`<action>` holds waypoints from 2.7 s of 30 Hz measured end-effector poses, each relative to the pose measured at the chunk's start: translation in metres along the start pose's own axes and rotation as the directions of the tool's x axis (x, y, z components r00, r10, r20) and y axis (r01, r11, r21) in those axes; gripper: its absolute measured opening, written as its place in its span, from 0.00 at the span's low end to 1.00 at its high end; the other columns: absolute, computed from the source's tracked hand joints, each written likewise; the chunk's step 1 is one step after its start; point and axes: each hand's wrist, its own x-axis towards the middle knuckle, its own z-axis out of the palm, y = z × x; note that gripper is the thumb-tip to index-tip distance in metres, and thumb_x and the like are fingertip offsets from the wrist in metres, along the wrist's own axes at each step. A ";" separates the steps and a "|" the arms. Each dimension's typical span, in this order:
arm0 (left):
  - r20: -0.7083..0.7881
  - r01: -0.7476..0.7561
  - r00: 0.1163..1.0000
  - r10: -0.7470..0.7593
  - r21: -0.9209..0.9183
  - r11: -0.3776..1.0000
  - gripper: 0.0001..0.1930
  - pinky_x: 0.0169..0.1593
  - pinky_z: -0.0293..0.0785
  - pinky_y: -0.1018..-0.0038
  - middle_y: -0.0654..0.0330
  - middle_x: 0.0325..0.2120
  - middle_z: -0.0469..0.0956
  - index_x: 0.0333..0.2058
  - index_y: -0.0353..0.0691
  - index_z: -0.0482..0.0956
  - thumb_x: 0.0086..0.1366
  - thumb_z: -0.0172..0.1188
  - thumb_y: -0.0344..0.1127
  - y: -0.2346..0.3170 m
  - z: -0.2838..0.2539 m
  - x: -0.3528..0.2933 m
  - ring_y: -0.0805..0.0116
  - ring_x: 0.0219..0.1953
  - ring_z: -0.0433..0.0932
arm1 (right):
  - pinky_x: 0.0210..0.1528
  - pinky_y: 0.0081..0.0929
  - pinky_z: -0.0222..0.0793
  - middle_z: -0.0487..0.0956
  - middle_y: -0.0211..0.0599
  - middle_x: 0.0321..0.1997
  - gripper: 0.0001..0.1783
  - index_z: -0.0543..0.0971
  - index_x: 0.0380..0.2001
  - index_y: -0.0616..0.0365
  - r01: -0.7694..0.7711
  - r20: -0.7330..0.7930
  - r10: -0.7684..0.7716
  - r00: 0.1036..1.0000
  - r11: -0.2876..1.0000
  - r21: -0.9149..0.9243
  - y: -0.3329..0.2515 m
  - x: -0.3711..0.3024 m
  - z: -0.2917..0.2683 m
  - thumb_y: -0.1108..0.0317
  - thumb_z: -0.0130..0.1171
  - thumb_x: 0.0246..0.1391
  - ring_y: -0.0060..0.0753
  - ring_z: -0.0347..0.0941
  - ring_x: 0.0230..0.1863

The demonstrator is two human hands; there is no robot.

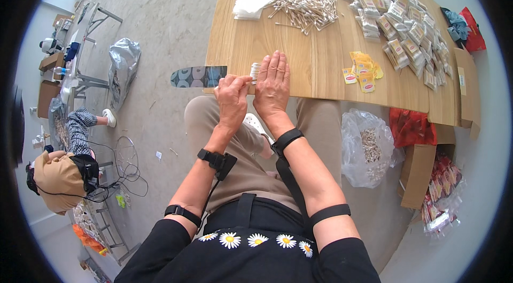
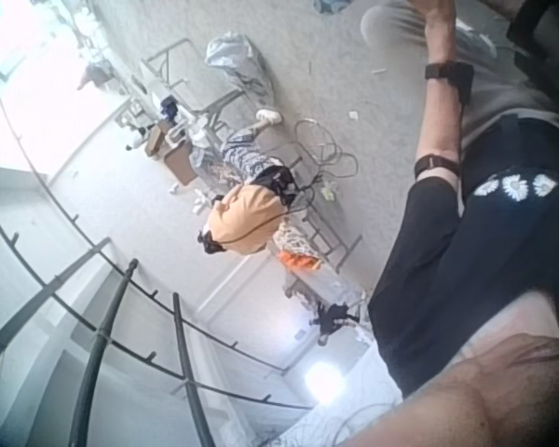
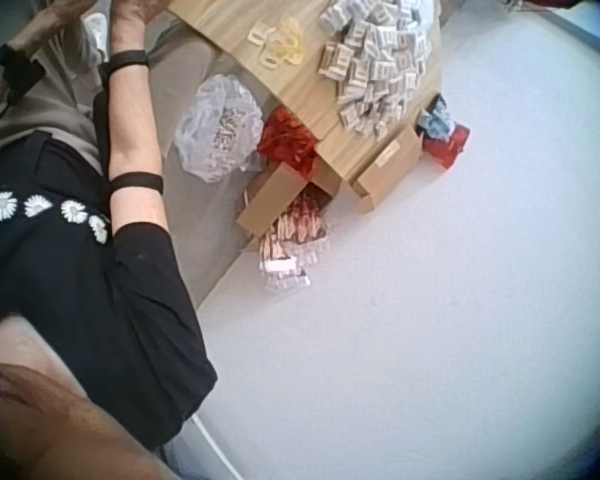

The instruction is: The recorder is counting and packaging cotton swabs into small plastic bags.

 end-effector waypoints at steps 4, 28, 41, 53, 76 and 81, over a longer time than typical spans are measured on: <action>0.000 -0.008 1.000 0.008 -0.004 1.000 0.08 0.53 0.61 0.64 0.62 0.36 0.78 0.40 0.44 0.85 0.66 0.59 0.30 -0.001 0.001 0.002 0.62 0.46 0.73 | 0.78 0.48 0.42 0.56 0.63 0.74 0.41 0.61 0.67 0.72 -0.004 0.008 0.004 1.000 1.000 -0.014 0.000 0.000 0.001 0.65 0.59 0.52 0.58 0.47 0.77; 0.012 0.002 1.000 -0.003 0.017 1.000 0.09 0.51 0.61 0.64 0.64 0.33 0.77 0.41 0.46 0.84 0.65 0.58 0.30 -0.004 0.002 0.007 0.63 0.43 0.75 | 0.77 0.47 0.44 0.56 0.63 0.73 0.39 0.61 0.67 0.71 -0.010 -0.003 0.010 1.000 0.999 -0.032 0.000 0.000 0.003 0.65 0.58 0.54 0.57 0.48 0.77; 0.067 0.016 0.997 -0.023 0.107 0.994 0.12 0.49 0.62 0.61 0.61 0.33 0.78 0.43 0.49 0.84 0.63 0.58 0.28 -0.004 0.003 0.015 0.60 0.43 0.76 | 0.77 0.47 0.43 0.56 0.63 0.74 0.39 0.61 0.66 0.71 -0.009 -0.014 0.009 1.000 1.000 -0.010 0.000 -0.001 0.005 0.67 0.58 0.53 0.57 0.47 0.77; 0.094 0.007 0.995 -0.019 0.125 0.992 0.13 0.48 0.66 0.60 0.58 0.34 0.80 0.45 0.46 0.83 0.63 0.58 0.28 -0.003 0.004 0.023 0.57 0.43 0.78 | 0.77 0.47 0.43 0.56 0.63 0.74 0.38 0.61 0.67 0.71 -0.015 0.003 0.015 1.000 1.000 0.000 -0.001 0.000 0.003 0.68 0.57 0.53 0.57 0.47 0.78; 0.059 0.168 0.984 -0.167 -0.609 0.776 0.16 0.63 0.65 0.69 0.53 0.52 0.77 0.53 0.34 0.78 0.72 0.53 0.34 -0.001 0.022 0.033 0.64 0.53 0.75 | 0.78 0.46 0.41 0.55 0.62 0.74 0.41 0.60 0.67 0.70 -0.024 0.057 0.024 0.998 1.000 -0.005 -0.002 0.001 -0.006 0.68 0.59 0.51 0.57 0.46 0.78; 0.145 0.241 0.968 -0.205 -0.764 0.598 0.24 0.69 0.58 0.70 0.52 0.61 0.71 0.60 0.29 0.70 0.77 0.45 0.44 -0.004 0.035 0.038 0.64 0.63 0.67 | 0.78 0.47 0.41 0.56 0.62 0.74 0.38 0.61 0.67 0.69 -0.054 0.073 0.053 0.996 0.998 0.016 -0.011 0.001 -0.003 0.65 0.57 0.55 0.58 0.47 0.77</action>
